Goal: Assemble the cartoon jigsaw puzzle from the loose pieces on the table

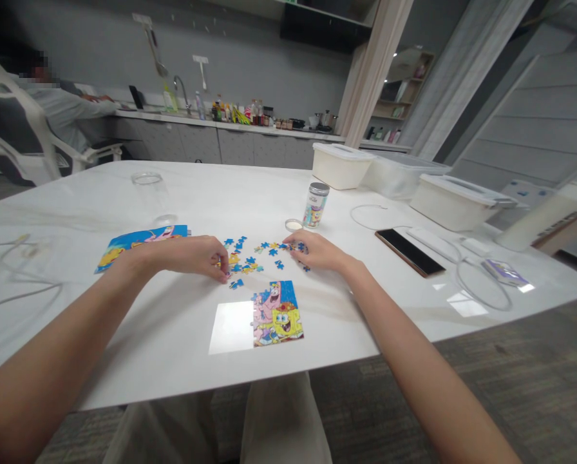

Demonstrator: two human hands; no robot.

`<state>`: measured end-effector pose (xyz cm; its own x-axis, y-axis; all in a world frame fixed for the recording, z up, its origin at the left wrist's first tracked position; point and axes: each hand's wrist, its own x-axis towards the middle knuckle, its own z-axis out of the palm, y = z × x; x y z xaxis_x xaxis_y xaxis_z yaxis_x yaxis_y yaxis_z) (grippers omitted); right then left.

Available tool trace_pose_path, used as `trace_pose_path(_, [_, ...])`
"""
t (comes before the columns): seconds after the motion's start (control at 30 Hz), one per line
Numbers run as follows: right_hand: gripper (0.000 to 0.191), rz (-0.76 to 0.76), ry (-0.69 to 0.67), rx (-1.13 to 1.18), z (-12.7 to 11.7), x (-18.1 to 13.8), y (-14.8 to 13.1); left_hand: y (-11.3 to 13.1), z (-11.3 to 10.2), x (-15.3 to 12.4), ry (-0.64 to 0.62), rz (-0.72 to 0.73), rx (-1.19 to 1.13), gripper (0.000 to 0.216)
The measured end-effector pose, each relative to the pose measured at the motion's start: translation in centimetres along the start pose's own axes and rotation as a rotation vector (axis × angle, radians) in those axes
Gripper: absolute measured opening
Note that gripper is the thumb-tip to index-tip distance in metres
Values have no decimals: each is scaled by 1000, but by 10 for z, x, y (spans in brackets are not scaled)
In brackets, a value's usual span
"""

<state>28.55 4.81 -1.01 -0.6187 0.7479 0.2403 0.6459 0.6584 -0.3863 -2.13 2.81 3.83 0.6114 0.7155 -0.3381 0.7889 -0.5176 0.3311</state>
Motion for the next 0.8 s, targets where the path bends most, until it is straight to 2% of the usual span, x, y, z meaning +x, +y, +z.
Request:
trace_pose_path(0.13, [28,14,5,1,0,0,0,3,-1,-2,-42,-40,-33,29])
trace_pose_path(0.4, [30,23,-7,-7,-1,-1,-1,-4,-3,-3,-6,-41,26,35])
trace_pose_path(0.8, [31,28,-13,-15,-2,-1,-1,1,-3,-8,-146,-66,-52,30])
